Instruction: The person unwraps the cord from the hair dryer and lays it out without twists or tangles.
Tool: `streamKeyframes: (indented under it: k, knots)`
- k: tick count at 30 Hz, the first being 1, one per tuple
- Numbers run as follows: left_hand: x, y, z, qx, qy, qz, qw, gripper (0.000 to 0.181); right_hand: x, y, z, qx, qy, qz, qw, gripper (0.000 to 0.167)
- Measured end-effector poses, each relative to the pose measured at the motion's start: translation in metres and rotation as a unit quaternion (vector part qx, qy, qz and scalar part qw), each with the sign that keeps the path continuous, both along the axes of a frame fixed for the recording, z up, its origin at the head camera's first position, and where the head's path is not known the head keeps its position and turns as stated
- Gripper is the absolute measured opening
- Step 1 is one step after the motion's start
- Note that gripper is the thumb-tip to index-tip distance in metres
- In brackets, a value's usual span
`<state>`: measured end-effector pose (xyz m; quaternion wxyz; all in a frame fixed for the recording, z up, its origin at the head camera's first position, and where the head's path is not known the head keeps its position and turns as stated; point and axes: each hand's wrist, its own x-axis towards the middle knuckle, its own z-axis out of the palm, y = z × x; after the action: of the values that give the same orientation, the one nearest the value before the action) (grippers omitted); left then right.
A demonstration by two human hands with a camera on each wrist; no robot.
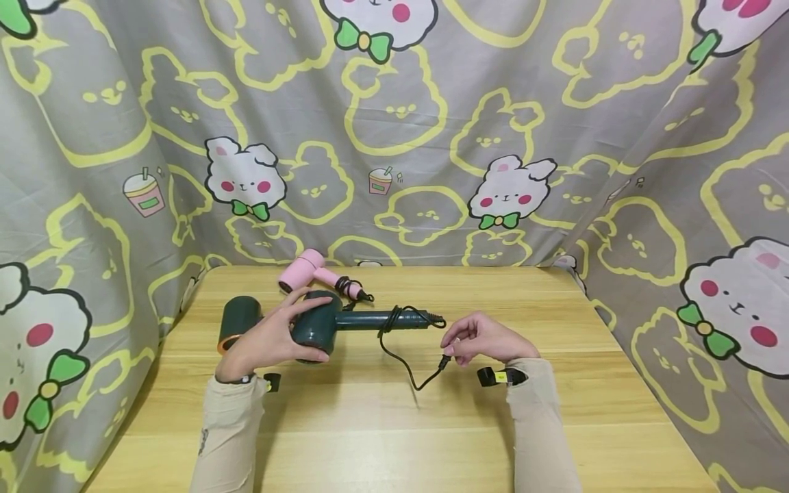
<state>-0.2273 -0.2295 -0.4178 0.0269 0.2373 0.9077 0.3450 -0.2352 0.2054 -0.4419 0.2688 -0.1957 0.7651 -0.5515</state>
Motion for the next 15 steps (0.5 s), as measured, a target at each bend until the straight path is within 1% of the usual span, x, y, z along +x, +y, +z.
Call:
streamKeyframes:
  k: [4,15]
  knots:
    - [0.0,0.0,0.0,-0.001,-0.002,0.002,1.0,0.099,-0.005,0.001,-0.008,0.005,-0.006,-0.008,0.9999,0.04]
    - [0.001,0.001,0.001,0.001,-0.002,-0.001,1.0,0.099,-0.014,-0.004,-0.022,-0.003,-0.037,-0.037,0.9986,0.045]
